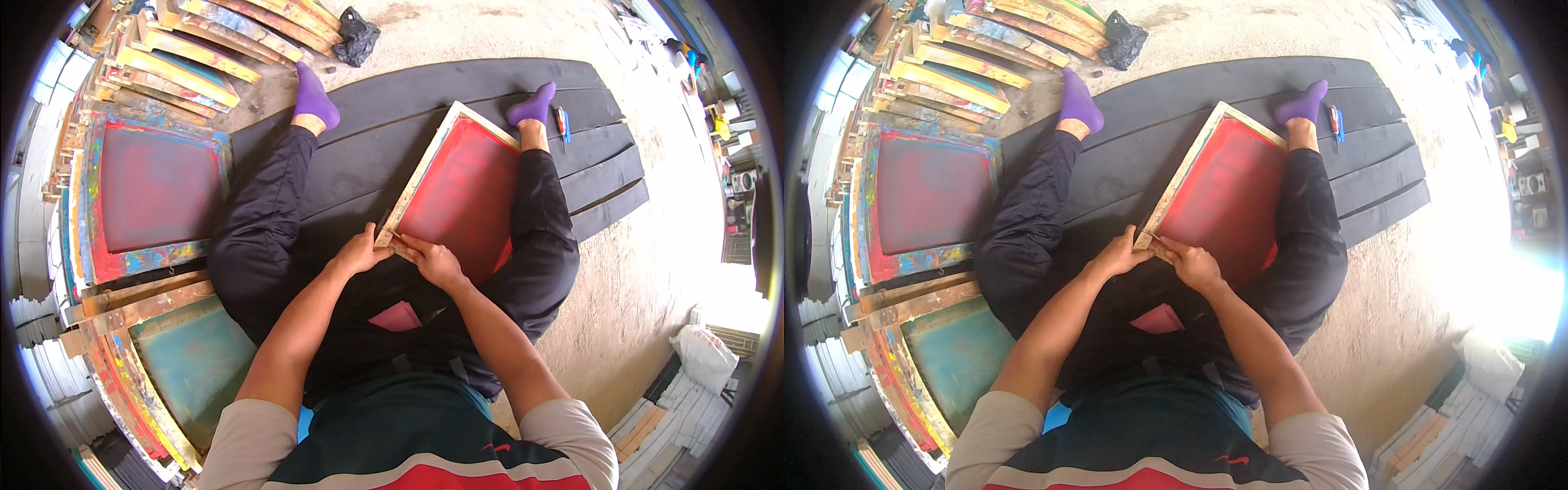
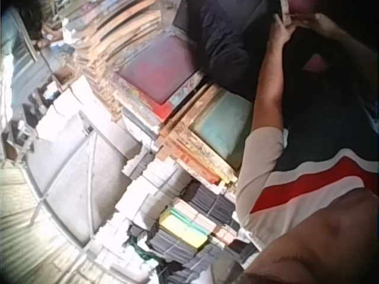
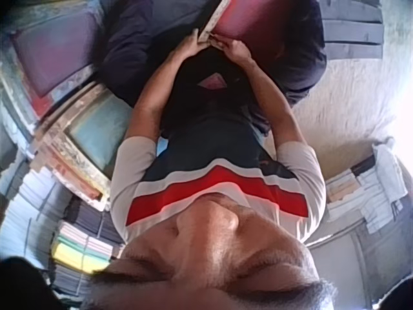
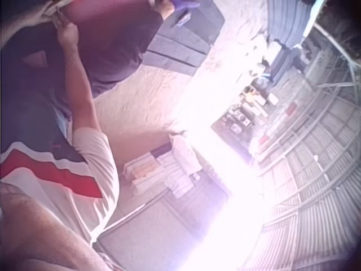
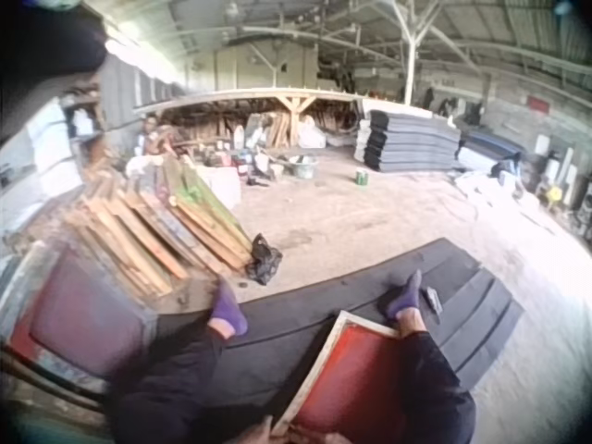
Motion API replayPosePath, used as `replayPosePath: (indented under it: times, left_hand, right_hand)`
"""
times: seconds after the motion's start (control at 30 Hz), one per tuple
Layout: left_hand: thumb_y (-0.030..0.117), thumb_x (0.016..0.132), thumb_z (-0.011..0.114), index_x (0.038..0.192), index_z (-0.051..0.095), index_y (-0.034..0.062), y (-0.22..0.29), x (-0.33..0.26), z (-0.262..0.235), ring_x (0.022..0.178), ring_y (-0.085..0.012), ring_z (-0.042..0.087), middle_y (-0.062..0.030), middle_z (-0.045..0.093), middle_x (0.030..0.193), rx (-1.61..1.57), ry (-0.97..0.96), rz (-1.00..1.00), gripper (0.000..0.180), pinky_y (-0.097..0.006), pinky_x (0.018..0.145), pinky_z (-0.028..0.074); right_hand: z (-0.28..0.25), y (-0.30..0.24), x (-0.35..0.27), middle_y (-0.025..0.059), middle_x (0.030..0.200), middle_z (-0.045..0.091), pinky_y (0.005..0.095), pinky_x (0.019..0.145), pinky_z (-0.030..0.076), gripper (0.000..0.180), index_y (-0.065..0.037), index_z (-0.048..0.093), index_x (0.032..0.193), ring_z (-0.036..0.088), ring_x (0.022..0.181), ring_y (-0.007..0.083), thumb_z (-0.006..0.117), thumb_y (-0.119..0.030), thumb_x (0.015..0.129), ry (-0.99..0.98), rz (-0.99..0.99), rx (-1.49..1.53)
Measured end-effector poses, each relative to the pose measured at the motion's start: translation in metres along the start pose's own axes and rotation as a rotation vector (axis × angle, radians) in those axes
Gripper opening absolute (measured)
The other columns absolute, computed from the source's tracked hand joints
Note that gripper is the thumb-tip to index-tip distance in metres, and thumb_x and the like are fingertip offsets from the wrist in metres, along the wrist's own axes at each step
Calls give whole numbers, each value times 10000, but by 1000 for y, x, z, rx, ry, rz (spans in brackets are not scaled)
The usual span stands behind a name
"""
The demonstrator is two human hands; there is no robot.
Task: The person sits on the floor and uses a hammer and a small metal tool to secure staples along the edges of a red screen frame. They repeatedly tap the tool to drive staples into the wooden frame while holding it steady with their other hand.
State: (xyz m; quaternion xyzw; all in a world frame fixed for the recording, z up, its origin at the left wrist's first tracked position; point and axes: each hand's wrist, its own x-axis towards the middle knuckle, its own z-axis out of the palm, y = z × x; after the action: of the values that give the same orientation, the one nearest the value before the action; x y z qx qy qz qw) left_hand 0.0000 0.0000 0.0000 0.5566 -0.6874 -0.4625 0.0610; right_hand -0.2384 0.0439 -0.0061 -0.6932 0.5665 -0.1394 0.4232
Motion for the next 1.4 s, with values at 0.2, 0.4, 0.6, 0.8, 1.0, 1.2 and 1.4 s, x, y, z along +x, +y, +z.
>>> replayPosePath:
  times: [0.2,0.4,0.6,0.8,1.0,1.2,1.4]
  left_hand:
    - [449,861,792,1307,408,-97,0,-9,-8,1076,-488,680,-387,664,1124,14,-43,-46,803,-506,911,545]
    - [627,813,787,1360,427,-118,-6,0,1,1141,-454,672,-379,652,1196,-28,29,-105,992,-471,950,543]
    - [684,797,777,1343,460,-159,-25,10,0,1010,-410,729,-361,658,1180,-168,223,-185,1053,-428,819,596]
    - [459,835,796,1343,474,-69,-2,4,-5,971,-412,725,-319,684,1123,-273,280,-194,800,-461,812,576]
    - [294,838,772,1238,497,21,-1,11,-4,1063,-463,678,-281,703,1096,-93,387,-80,558,-530,907,513]
    - [280,874,793,1108,547,-24,52,43,-21,997,-472,695,-293,711,1013,-91,430,-5,456,-537,845,531]
    - [363,862,809,1131,552,-36,65,115,-29,1015,-492,682,-315,695,1080,127,424,38,546,-551,870,545]
  right_hand:
    - [-32,-40,-2,23,776,564,288,469,420,452,-258,515,1533,493,526,113,528,-334,1087,-381,710,1035]
    - [-34,-48,-15,68,832,598,326,540,446,556,-174,520,1522,540,613,154,608,-410,1027,-109,305,521]
    - [-33,-77,-12,220,1156,722,481,966,518,602,-129,625,1395,679,1153,386,719,-466,906,208,298,-13]
    - [-31,-66,-3,203,1126,729,499,929,533,459,-137,697,1265,686,1091,399,706,-431,912,342,464,-36]
    - [-48,-64,-13,181,1112,740,490,934,552,382,-158,718,1223,703,1071,377,716,-376,909,482,582,-49]
    - [-76,0,-28,170,1190,684,501,915,557,399,-126,690,1218,692,1088,376,731,-367,902,663,735,-175]
    - [-123,45,-29,200,1312,522,517,851,579,598,-118,419,1466,710,1018,423,619,-204,909,780,908,-221]
